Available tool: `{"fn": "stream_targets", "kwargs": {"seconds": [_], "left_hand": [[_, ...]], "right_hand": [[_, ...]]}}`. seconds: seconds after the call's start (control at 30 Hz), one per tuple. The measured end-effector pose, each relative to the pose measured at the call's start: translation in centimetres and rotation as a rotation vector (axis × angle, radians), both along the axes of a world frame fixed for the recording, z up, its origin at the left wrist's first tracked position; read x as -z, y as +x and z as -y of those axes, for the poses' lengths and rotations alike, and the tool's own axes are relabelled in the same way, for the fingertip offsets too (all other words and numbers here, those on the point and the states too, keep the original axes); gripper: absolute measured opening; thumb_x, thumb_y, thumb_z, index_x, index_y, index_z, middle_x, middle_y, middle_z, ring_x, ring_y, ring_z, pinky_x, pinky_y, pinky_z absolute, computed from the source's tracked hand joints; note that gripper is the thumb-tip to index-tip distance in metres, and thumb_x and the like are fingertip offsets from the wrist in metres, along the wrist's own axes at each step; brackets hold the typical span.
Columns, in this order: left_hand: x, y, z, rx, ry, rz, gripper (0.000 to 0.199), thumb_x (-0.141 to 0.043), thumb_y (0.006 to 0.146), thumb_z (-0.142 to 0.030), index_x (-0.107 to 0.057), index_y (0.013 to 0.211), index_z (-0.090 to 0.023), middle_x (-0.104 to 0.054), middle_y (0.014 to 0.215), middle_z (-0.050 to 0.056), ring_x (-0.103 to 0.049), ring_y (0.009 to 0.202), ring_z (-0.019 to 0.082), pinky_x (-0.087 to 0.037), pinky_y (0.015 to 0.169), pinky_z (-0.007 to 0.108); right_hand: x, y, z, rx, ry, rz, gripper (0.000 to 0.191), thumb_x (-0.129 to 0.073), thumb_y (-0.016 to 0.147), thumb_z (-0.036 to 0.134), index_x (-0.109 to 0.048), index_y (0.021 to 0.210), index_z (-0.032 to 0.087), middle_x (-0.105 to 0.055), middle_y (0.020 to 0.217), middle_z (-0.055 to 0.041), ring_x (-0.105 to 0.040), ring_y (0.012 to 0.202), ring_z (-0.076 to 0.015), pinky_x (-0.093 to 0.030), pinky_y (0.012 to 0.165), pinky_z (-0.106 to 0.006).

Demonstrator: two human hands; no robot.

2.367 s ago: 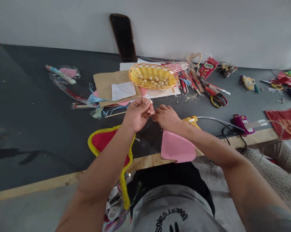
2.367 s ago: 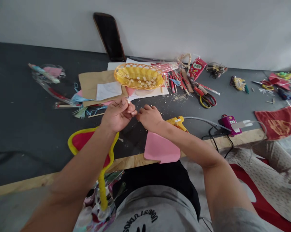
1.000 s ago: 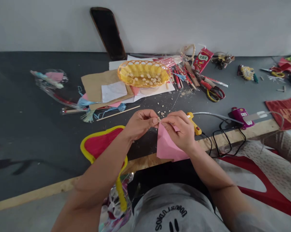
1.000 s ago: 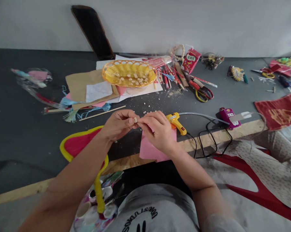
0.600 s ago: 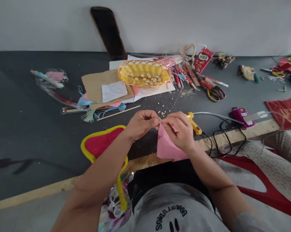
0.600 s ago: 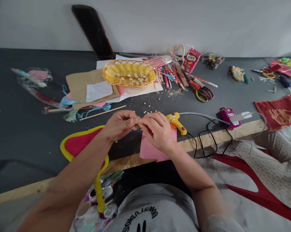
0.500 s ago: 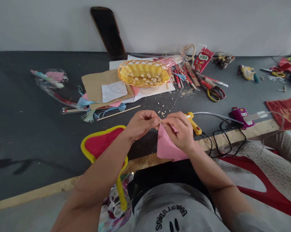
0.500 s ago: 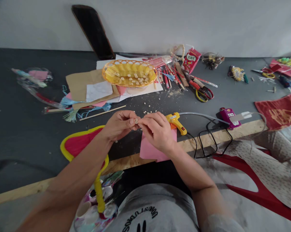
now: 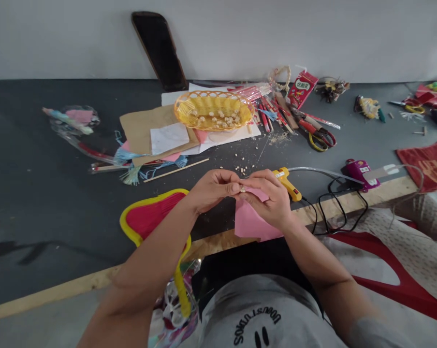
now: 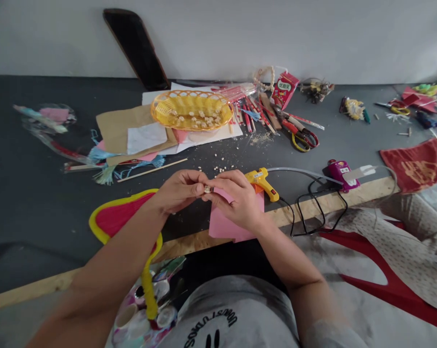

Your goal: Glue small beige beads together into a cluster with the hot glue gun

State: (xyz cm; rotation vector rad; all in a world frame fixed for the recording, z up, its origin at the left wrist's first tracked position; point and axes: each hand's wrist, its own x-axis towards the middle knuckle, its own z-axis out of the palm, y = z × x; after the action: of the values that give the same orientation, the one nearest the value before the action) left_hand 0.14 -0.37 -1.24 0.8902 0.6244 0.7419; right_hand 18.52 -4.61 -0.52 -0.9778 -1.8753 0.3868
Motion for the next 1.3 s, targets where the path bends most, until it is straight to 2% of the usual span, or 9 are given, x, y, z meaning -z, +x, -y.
{"fn": "stream_targets", "kwargs": {"seconds": [0.13, 0.23, 0.33, 0.43, 0.53, 0.77, 1.3], "left_hand": [[-0.08, 0.07, -0.01, -0.010, 0.008, -0.024, 0.039, -0.092, 0.059, -0.044, -0.076, 0.075, -0.012, -0.071, 0.064, 0.004, -0.063, 0.058, 0.010, -0.048, 0.060, 0.021], [-0.22, -0.03, -0.03, -0.005, 0.037, -0.077, 0.033, -0.091, 0.062, -0.040, -0.076, 0.072, -0.012, -0.070, 0.062, 0.003, -0.061, 0.057, 0.010, -0.048, 0.060, 0.021], [-0.38, -0.11, -0.03, 0.000, 0.049, -0.103, 0.030, -0.090, 0.063, -0.038, -0.074, 0.068, -0.012, -0.067, 0.059, 0.002, -0.059, 0.055, 0.009, -0.047, 0.057, 0.020], [-0.43, -0.16, -0.03, 0.017, 0.045, -0.097, 0.031, -0.090, 0.063, -0.038, -0.074, 0.067, -0.012, -0.066, 0.057, 0.002, -0.058, 0.054, 0.009, -0.046, 0.057, 0.020], [-0.29, -0.19, -0.03, 0.042, 0.047, -0.087, 0.031, -0.090, 0.062, -0.039, -0.074, 0.067, -0.013, -0.067, 0.057, 0.002, -0.058, 0.053, 0.010, -0.046, 0.057, 0.021], [0.01, -0.17, 0.02, 0.077, 0.054, -0.038, 0.030, -0.090, 0.063, -0.038, -0.073, 0.065, -0.013, -0.068, 0.057, 0.003, -0.060, 0.055, 0.011, -0.049, 0.062, 0.023], [-0.18, -0.11, 0.00, 0.114, 0.096, -0.065, 0.030, -0.089, 0.064, -0.039, -0.073, 0.061, -0.014, -0.069, 0.059, 0.004, -0.059, 0.056, 0.011, -0.046, 0.060, 0.023]], "right_hand": [[0.19, 0.08, 0.05, 0.063, 0.031, 0.041, 0.013, -0.068, 0.090, 0.025, -0.071, 0.103, 0.024, -0.069, 0.096, -0.0049, -0.068, 0.091, -0.0184, -0.057, 0.081, -0.037], [0.33, 0.08, -0.08, 0.084, 0.079, 0.090, 0.011, -0.067, 0.091, 0.026, -0.071, 0.102, 0.025, -0.069, 0.094, -0.0043, -0.067, 0.089, -0.0188, -0.057, 0.079, -0.038], [0.23, 0.20, -0.11, 0.061, 0.100, 0.084, 0.015, -0.070, 0.089, 0.028, -0.071, 0.104, 0.024, -0.069, 0.094, -0.0047, -0.067, 0.088, -0.0186, -0.058, 0.079, -0.037], [0.00, 0.52, -0.03, -0.009, 0.043, 0.044, 0.024, -0.072, 0.088, 0.029, -0.071, 0.112, 0.023, -0.070, 0.100, -0.0068, -0.067, 0.092, -0.0188, -0.058, 0.081, -0.036], [0.06, 0.79, -0.01, -0.064, 0.013, 0.003, 0.022, -0.069, 0.091, 0.028, -0.072, 0.113, 0.025, -0.070, 0.100, -0.0058, -0.068, 0.091, -0.0172, -0.059, 0.080, -0.034], [0.68, 0.48, -0.12, -0.060, 0.047, -0.076, 0.016, -0.069, 0.091, 0.028, -0.074, 0.106, 0.026, -0.071, 0.095, -0.0030, -0.068, 0.085, -0.0146, -0.058, 0.076, -0.031], [0.86, 0.49, -0.04, -0.094, 0.014, -0.082, 0.012, -0.068, 0.092, 0.025, -0.073, 0.103, 0.025, -0.071, 0.094, -0.0036, -0.069, 0.087, -0.0152, -0.059, 0.077, -0.033]]}}
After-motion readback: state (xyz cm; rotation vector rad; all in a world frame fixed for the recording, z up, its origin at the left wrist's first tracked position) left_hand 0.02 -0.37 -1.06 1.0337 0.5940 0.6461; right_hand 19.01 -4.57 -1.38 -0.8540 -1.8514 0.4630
